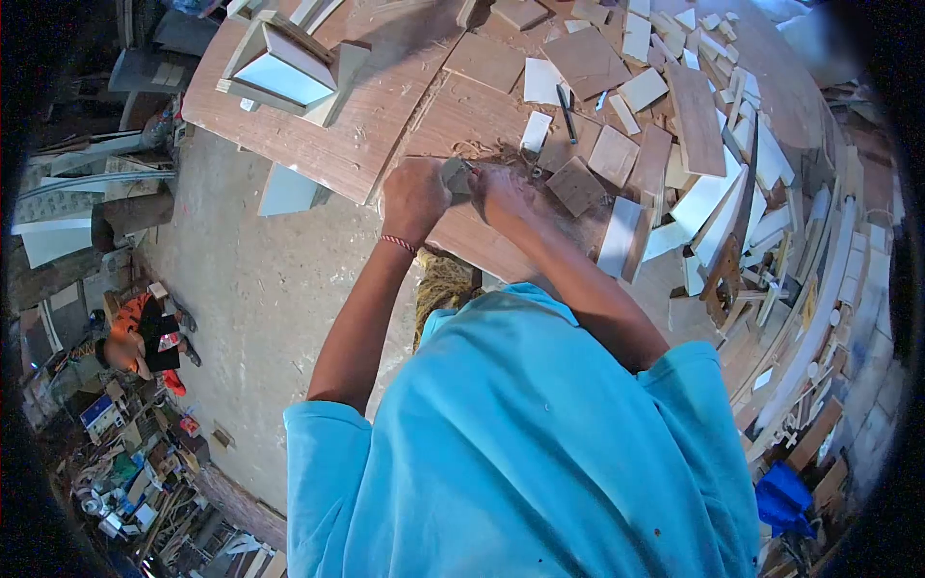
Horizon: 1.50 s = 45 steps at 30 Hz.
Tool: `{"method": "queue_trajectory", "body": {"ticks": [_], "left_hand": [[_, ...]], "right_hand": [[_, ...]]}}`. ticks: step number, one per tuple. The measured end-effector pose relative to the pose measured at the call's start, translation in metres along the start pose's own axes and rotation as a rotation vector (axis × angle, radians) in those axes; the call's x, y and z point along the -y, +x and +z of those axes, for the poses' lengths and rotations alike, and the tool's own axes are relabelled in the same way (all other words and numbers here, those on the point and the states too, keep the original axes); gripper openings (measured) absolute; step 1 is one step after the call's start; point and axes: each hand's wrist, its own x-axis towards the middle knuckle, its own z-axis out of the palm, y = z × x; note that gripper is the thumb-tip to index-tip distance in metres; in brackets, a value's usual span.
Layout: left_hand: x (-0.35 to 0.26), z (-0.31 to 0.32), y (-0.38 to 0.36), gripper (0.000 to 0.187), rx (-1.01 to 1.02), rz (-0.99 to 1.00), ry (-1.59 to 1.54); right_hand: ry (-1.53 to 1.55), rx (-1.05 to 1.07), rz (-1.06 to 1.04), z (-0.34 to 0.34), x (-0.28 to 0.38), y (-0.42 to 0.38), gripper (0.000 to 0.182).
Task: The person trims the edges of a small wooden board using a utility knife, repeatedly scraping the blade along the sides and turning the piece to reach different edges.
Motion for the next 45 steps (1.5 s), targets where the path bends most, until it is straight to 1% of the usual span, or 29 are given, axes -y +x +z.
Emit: {"method": "queue_trajectory", "body": {"ticks": [3,5,7,9,10,12,13,15,17,18,19,20,21,22,23,24,25,27,28,30,33,34,35,36,37,40,42,43,45], "left_hand": [[0.0,-0.001,-0.001,0.011,-0.029,0.007,0.044],[0.005,0.002,0.0,0.011,-0.108,0.032,-0.007],[0.005,0.004,-0.002,0.011,-0.087,0.016,-0.01],[0.009,0.002,0.003,0.012,-0.074,-0.005,-0.003],[0.01,0.003,0.005,0.012,-0.044,-0.017,0.034],[0.008,0.006,0.002,0.012,-0.001,-0.03,0.061],[0.006,0.004,0.002,0.011,-0.029,-0.007,0.03],[0.006,0.001,0.001,0.01,-0.058,0.012,0.005],[0.004,0.004,-0.002,0.01,-0.058,0.057,0.03],[0.009,0.008,-0.004,0.01,-0.057,0.053,0.038],[0.015,0.011,0.001,0.011,-0.107,0.026,0.023],[0.021,0.017,0.003,0.012,-0.152,-0.006,0.0],[0.021,0.015,0.0,0.012,-0.136,-0.021,-0.004],[0.02,0.003,0.008,0.015,-0.055,-0.06,0.032],[0.02,-0.005,0.011,0.02,0.036,-0.088,0.072],[0.019,-0.008,0.012,0.02,0.038,-0.081,0.076],[0.017,-0.009,0.012,0.021,0.053,-0.086,0.036],[0.014,-0.011,0.011,0.022,0.068,-0.088,-0.005],[0.013,-0.014,0.013,0.022,0.089,-0.094,0.014],[0.013,-0.017,0.017,0.022,0.11,-0.09,0.036],[0.018,-0.015,0.017,0.023,0.126,-0.067,0.044],[0.02,-0.014,0.016,0.017,0.076,-0.043,0.032],[0.021,-0.012,0.016,0.013,0.026,-0.019,0.017],[0.019,-0.012,0.016,0.013,0.031,-0.02,0.013],[0.018,-0.014,0.016,0.012,0.051,-0.024,-0.017],[0.019,-0.014,0.016,0.012,0.065,-0.03,-0.036],[0.017,-0.012,0.014,0.012,0.071,-0.029,-0.025],[0.015,-0.013,0.014,0.013,0.077,-0.036,-0.02],[0.014,-0.011,0.011,0.013,0.088,-0.051,-0.016]], "right_hand": [[0.076,0.023,0.066,-0.005,0.002,-0.003,0.035],[0.086,-0.015,0.083,0.0,-0.005,-0.001,0.034],[0.087,-0.039,0.113,0.008,-0.012,-0.005,0.033],[0.032,-0.137,-0.04,0.013,-0.011,-0.002,0.023],[0.028,-0.131,-0.041,0.014,-0.011,0.001,0.023],[0.068,-0.102,-0.068,0.015,-0.014,0.005,0.031],[0.064,-0.104,-0.068,0.018,-0.017,0.011,0.031],[0.01,-0.208,-0.139,0.035,-0.025,0.026,0.031],[0.003,-0.18,-0.146,0.044,-0.033,0.038,0.031],[-0.001,-0.155,-0.15,0.051,-0.037,0.044,0.032],[0.002,-0.161,-0.164,0.059,-0.043,0.057,0.032],[0.035,-0.127,-0.116,0.07,-0.054,0.065,0.033],[0.069,-0.074,-0.054,0.084,-0.064,0.062,0.034],[0.065,-0.067,-0.061,0.073,-0.055,0.054,0.034],[0.06,-0.039,0.009,0.063,-0.047,0.043,0.035],[0.056,-0.021,0.079,0.048,-0.037,0.031,0.036],[0.059,-0.025,0.085,0.037,-0.031,0.019,0.036],[0.068,-0.271,0.03,0.025,-0.023,0.001,0.036],[0.071,-0.277,0.033,0.025,-0.026,0.003,0.036],[0.174,-0.131,-0.135,0.024,-0.033,0.01,0.035],[0.19,-0.161,-0.082,0.03,-0.027,0.006,0.031],[0.193,-0.157,-0.08,0.027,-0.023,0.005,0.031],[0.191,-0.091,-0.037,0.021,-0.021,0.004,0.033],[0.186,-0.024,0.007,0.017,-0.02,0.002,0.037],[0.184,-0.019,0.01,0.019,-0.021,0.002,0.037],[0.096,-0.061,0.012,0.031,-0.022,0.011,0.033],[0.035,-0.226,-0.058,0.045,-0.026,0.016,0.034],[0.035,-0.224,-0.062,0.056,-0.033,0.024,0.034],[0.096,-0.266,-0.205,0.074,-0.05,0.039,0.037]]}}
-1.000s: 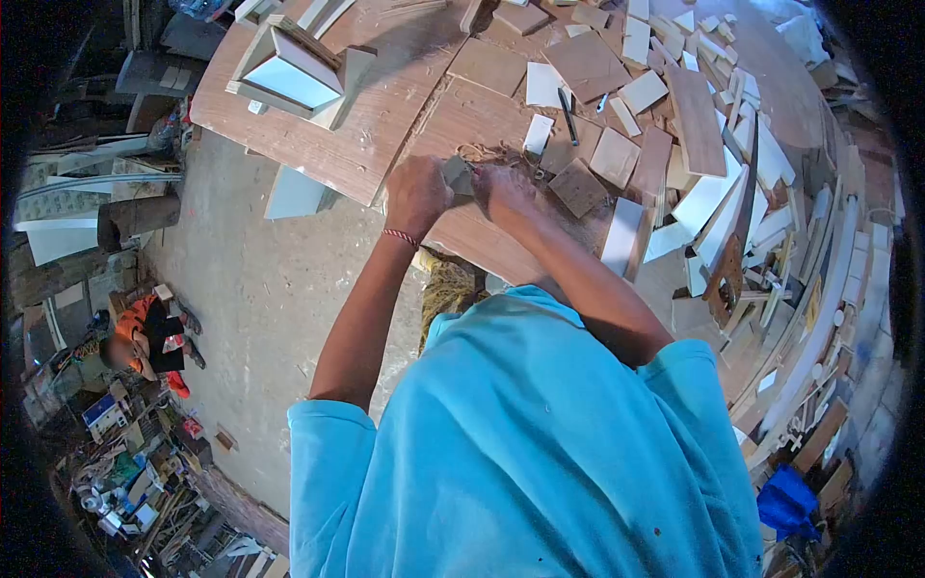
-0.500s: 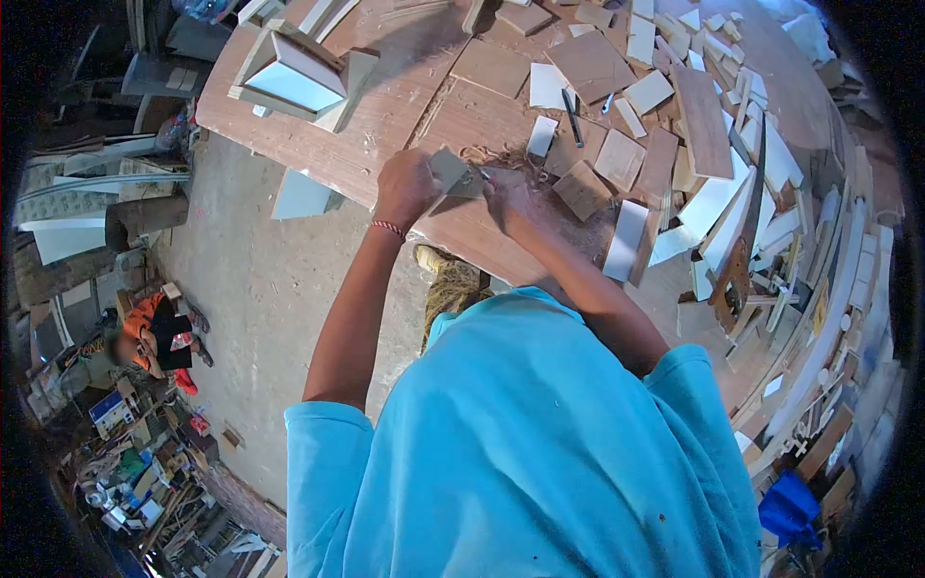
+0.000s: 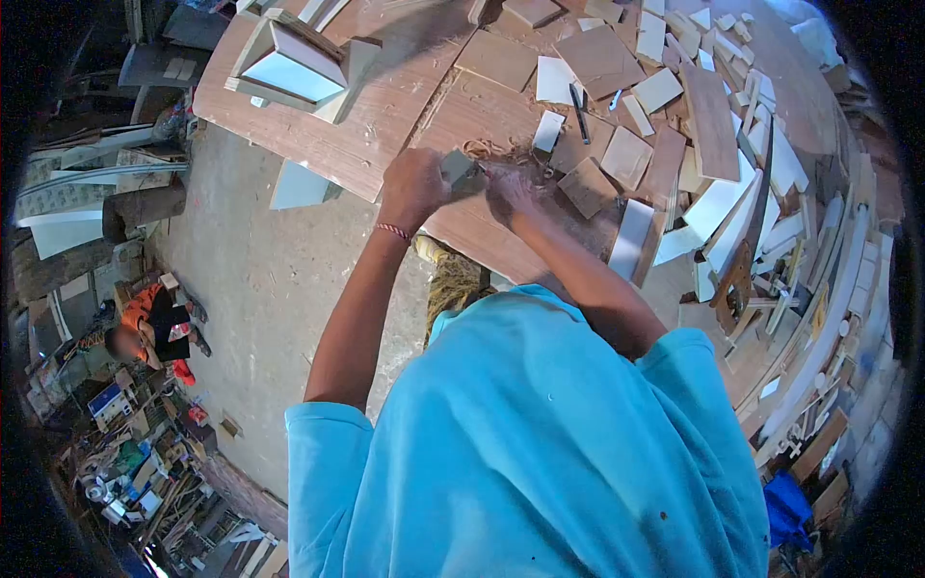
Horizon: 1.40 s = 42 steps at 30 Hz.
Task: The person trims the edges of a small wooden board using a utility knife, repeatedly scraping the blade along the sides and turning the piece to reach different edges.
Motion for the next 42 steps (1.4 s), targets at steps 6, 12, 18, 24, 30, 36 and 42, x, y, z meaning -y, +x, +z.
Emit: {"method": "queue_trajectory", "body": {"ticks": [6,12,18,24,30,36,42], "left_hand": [[0.006,0.001,0.004,0.018,-0.023,0.02,0.038],[0.002,-0.004,0.004,0.018,-0.003,0.03,0.062],[0.0,0.0,-0.001,0.017,-0.006,0.043,0.032],[0.004,0.002,0.004,0.017,-0.033,0.061,0.039],[0.004,0.002,0.003,0.019,-0.036,0.061,0.01],[0.007,0.007,0.002,0.018,-0.038,0.086,0.063],[0.001,0.006,-0.002,0.017,-0.076,0.102,0.063]], "right_hand": [[-0.011,0.1,0.18,-0.041,0.034,-0.012,0.038],[0.07,0.326,0.306,-0.082,0.059,-0.017,0.033],[-0.097,0.164,0.228,-0.015,0.006,-0.001,0.038],[0.042,0.215,0.254,-0.032,0.019,-0.004,0.037],[0.005,0.194,0.231,-0.07,0.054,-0.017,0.036],[-0.077,0.329,0.238,-0.052,0.047,-0.007,0.032],[-0.024,0.283,0.2,-0.026,0.033,0.001,0.036]]}}
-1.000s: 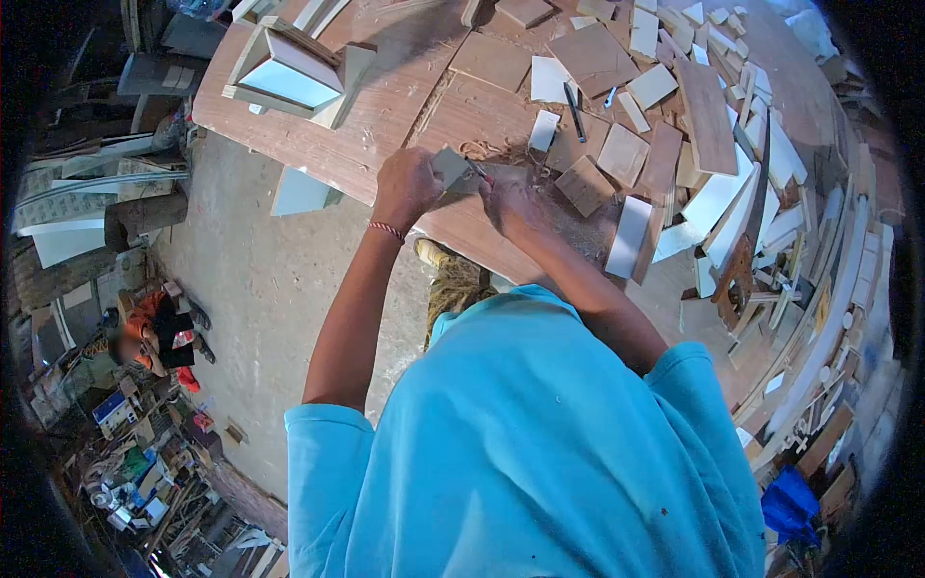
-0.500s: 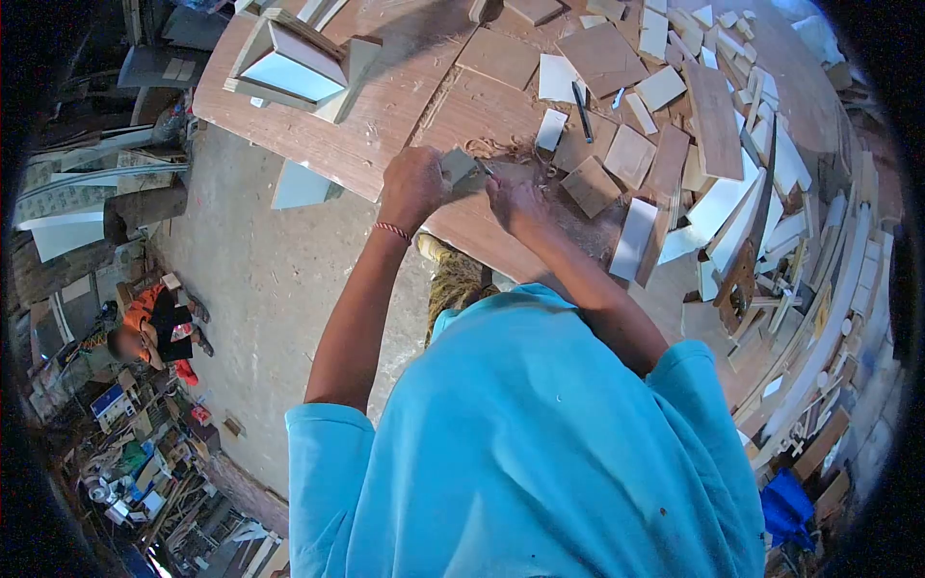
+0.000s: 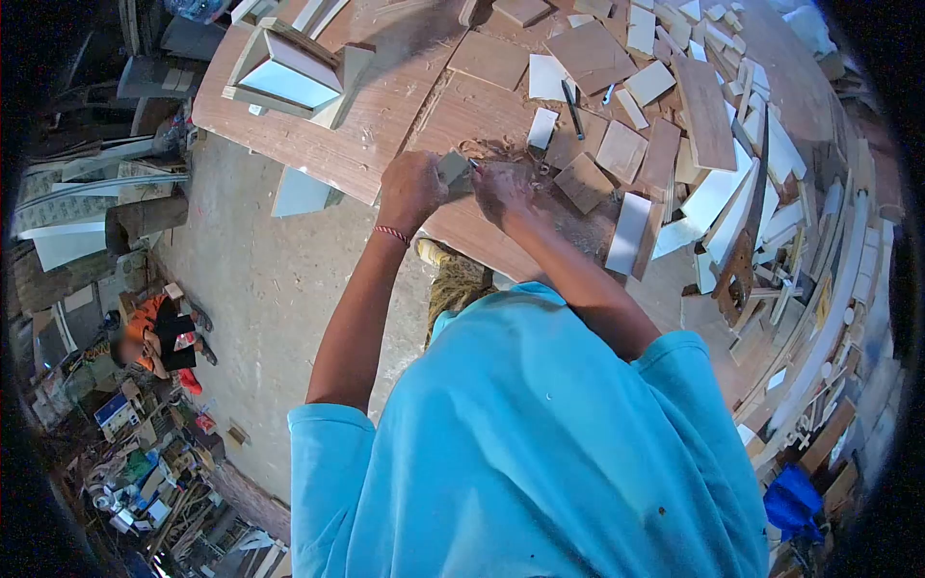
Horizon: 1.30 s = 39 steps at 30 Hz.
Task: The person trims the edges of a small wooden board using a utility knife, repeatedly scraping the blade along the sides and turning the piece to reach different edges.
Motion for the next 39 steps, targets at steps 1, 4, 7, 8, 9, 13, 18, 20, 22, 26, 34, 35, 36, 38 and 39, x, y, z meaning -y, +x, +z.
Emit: {"method": "queue_trajectory", "body": {"ticks": [1,4,7,8,9,13,18,20,22,26,34,35,36,38,39], "left_hand": [[-0.001,-0.001,0.0,0.017,0.015,-0.006,0.0],[-0.005,-0.003,-0.001,0.018,0.033,-0.045,0.025],[-0.005,-0.007,0.0,0.018,0.021,-0.059,0.023],[-0.006,-0.006,-0.002,0.018,0.013,-0.041,-0.004],[-0.005,-0.002,-0.002,0.018,0.022,-0.045,-0.011],[-0.005,-0.001,-0.002,0.014,0.025,-0.064,0.022],[0.0,0.004,-0.002,0.011,-0.064,0.012,-0.031],[-0.002,-0.001,0.0,0.016,-0.016,-0.029,0.008],[-0.002,-0.002,0.002,0.016,-0.004,-0.063,0.027],[0.003,0.004,0.001,0.015,-0.002,-0.016,0.034],[-0.005,0.008,-0.03,0.01,-0.083,0.005,0.009],[-0.009,0.009,-0.042,0.012,-0.064,-0.052,0.016],[-0.01,0.02,-0.055,0.013,-0.161,0.003,-0.048],[-0.02,0.038,-0.079,0.023,-0.261,0.116,-0.074],[-0.026,0.043,-0.085,0.029,-0.234,0.135,-0.058]], "right_hand": [[0.0,-0.006,-0.002,-0.003,0.001,0.001,0.036],[0.0,-0.03,0.129,-0.017,0.013,-0.004,0.043],[0.082,0.003,0.091,-0.019,0.01,-0.011,0.035],[0.071,-0.051,0.065,-0.009,0.002,-0.009,0.035],[0.06,-0.1,0.04,-0.001,-0.002,-0.01,0.036],[0.092,-0.13,0.029,0.02,-0.016,0.001,0.038],[0.006,0.046,0.081,-0.001,-0.002,0.01,0.034],[0.032,0.031,0.092,0.019,-0.016,0.024,0.034],[0.064,0.015,0.098,0.017,-0.015,0.021,0.033],[0.113,-0.145,0.092,0.037,-0.031,0.011,0.034],[0.146,0.008,0.236,0.006,-0.005,0.0,0.032],[0.117,-0.036,0.192,0.0,-0.001,-0.007,0.033],[0.091,-0.081,0.147,-0.003,0.002,-0.009,0.034],[0.103,-0.055,0.089,-0.003,-0.005,0.003,0.038],[0.113,-0.033,0.044,-0.002,-0.012,0.009,0.042]]}}
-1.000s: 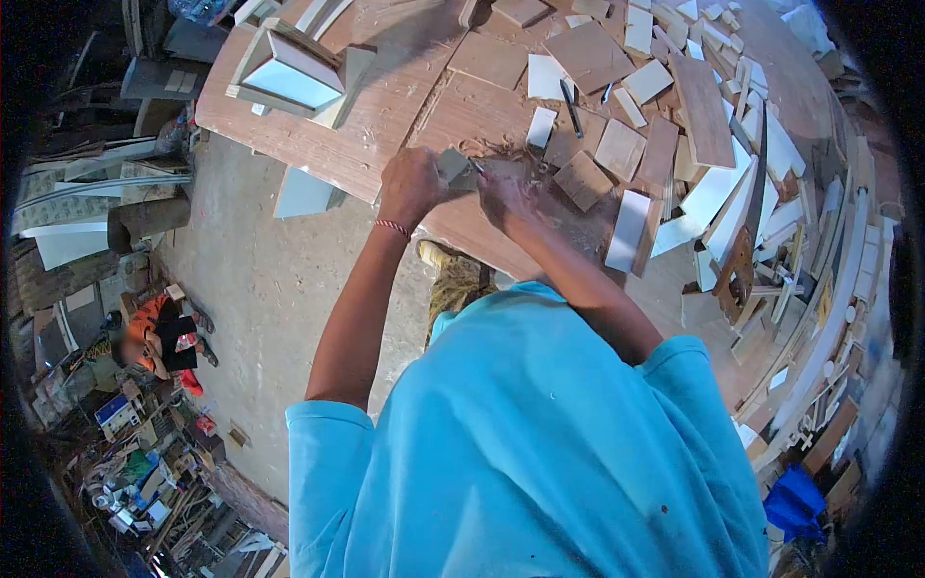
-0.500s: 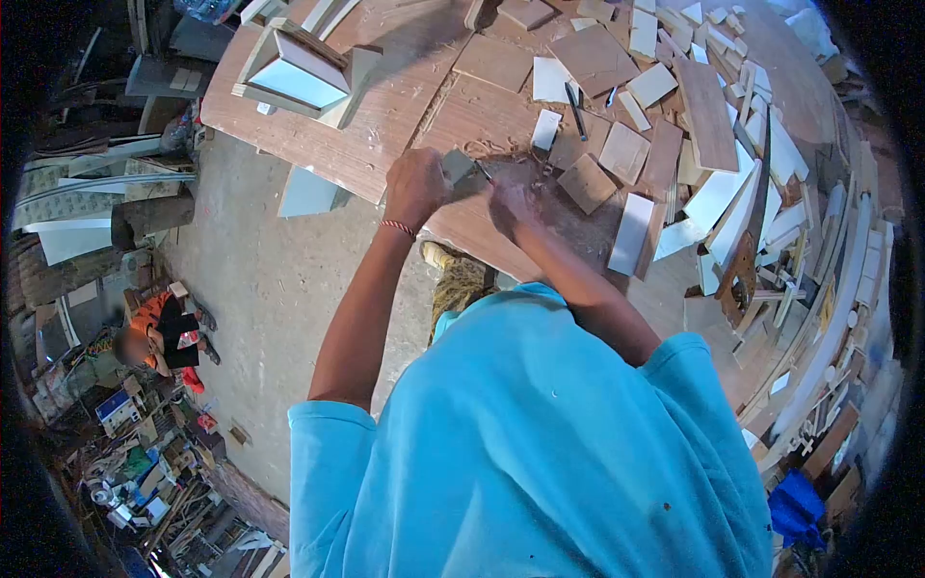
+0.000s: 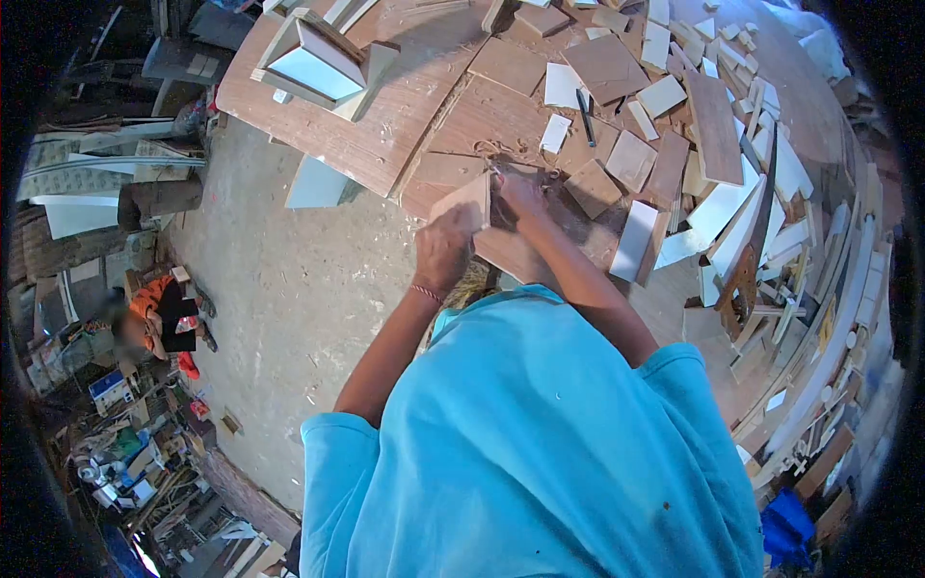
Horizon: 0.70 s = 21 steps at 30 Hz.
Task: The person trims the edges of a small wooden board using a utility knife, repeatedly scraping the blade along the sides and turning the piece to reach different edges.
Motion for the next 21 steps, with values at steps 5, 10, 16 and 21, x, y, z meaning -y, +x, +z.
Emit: {"method": "queue_trajectory", "body": {"ticks": [5,10,16,21], "left_hand": [[-0.008,0.012,-0.025,0.039,0.109,-0.018,0.176],[-0.012,0.023,-0.033,0.041,0.039,-0.002,0.193],[-0.012,0.026,-0.036,0.04,-0.017,-0.014,0.217],[-0.016,0.01,-0.015,0.031,-0.052,-0.071,0.148]], "right_hand": [[0.088,0.002,-0.135,-0.003,-0.016,0.001,0.049],[0.208,0.172,0.041,-0.025,-0.011,-0.016,0.059],[-0.044,-0.068,-0.207,-0.011,-0.035,-0.017,0.062],[-0.59,-0.078,-0.625,-0.015,-0.05,-0.037,0.045]]}}
